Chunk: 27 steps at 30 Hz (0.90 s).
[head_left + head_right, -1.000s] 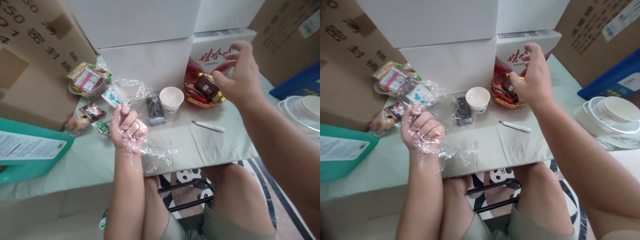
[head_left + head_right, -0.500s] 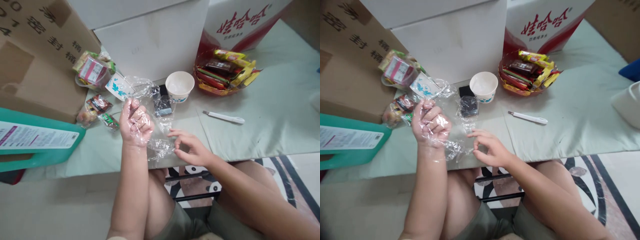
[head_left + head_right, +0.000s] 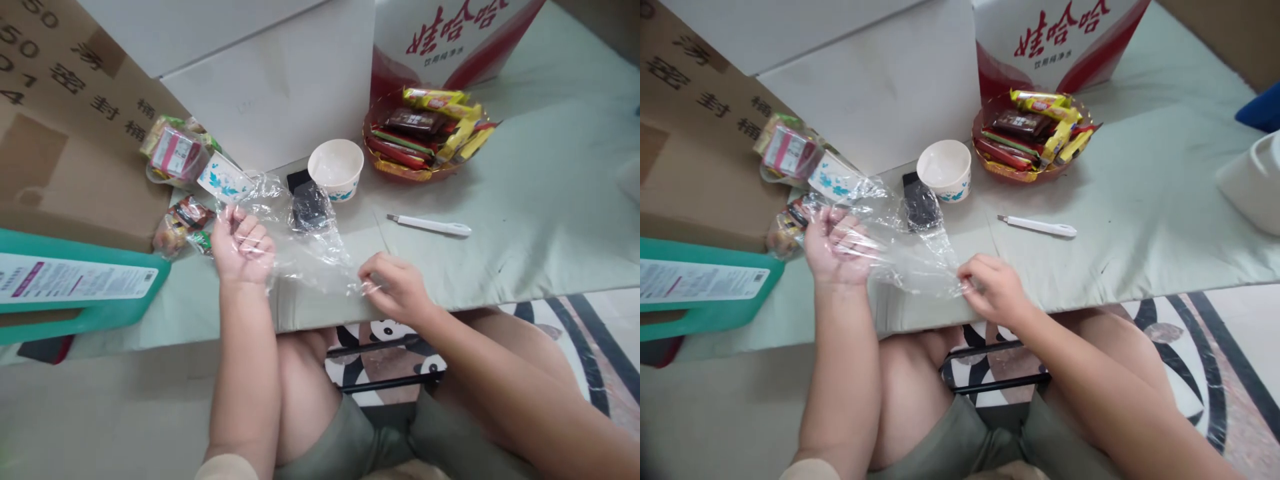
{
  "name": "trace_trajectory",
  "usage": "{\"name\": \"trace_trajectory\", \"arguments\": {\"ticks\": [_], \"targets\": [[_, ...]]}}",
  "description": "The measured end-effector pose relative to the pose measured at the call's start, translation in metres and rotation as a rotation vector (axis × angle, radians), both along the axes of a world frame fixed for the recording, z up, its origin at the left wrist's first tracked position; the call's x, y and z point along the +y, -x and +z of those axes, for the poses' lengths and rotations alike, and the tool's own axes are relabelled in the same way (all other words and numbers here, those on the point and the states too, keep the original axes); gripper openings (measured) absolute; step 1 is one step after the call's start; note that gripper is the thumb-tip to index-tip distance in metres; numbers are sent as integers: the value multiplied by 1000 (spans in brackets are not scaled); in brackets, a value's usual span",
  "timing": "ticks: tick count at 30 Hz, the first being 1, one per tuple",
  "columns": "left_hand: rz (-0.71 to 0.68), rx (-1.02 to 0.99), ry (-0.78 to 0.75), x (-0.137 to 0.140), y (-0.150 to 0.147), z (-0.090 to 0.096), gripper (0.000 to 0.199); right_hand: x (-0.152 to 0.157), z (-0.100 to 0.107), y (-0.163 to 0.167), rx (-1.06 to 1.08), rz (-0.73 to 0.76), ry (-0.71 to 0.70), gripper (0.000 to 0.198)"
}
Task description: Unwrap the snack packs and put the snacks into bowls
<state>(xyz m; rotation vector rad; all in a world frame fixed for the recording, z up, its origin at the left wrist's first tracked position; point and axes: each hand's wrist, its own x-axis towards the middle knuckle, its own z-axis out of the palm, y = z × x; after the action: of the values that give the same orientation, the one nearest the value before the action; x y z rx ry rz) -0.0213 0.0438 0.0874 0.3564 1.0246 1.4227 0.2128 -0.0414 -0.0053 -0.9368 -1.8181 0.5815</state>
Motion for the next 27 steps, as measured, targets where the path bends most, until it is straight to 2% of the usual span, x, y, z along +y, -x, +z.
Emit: {"name": "trace_trajectory", "arguments": {"ticks": [4, 8, 11, 13, 15, 17, 19, 21, 22, 25, 27], "targets": [[-9, 222, 152, -16, 7, -13, 34, -10, 5, -22, -8, -100, -5, 18], [21, 486, 173, -32, 16, -33, 24, -17, 12, -30, 16, -120, -42, 18], [1, 567, 207, -37, 18, -42, 21, -18, 14, -35, 31, -129, -49, 16], [10, 591, 219, -38, 15, -47, 21, -17, 12, -40, 5, -21, -26, 14], [21, 605, 200, -39, 9, -52, 21, -17, 9, -48, -62, 161, 16, 12], [-35, 610, 154, -42, 3, -59, 22, -17, 4, -57, -119, 263, 68, 20], [-145, 640, 93, -51, -3, -69, 25, -18, -1, -66, -121, 175, 103, 25], [-233, 695, 39, -63, -7, -80, 29, -16, -7, -72, -117, -7, 100, 17], [-254, 729, 15, -69, -9, -86, 31, -14, -11, -73, -140, -85, 85, 19], [-247, 815, -49, -83, -13, -99, 36, -4, -24, -71, -272, -192, 87, 42], [-216, 868, -90, -87, -15, -105, 38, 3, -30, -67, -304, -213, 138, 37]]}}
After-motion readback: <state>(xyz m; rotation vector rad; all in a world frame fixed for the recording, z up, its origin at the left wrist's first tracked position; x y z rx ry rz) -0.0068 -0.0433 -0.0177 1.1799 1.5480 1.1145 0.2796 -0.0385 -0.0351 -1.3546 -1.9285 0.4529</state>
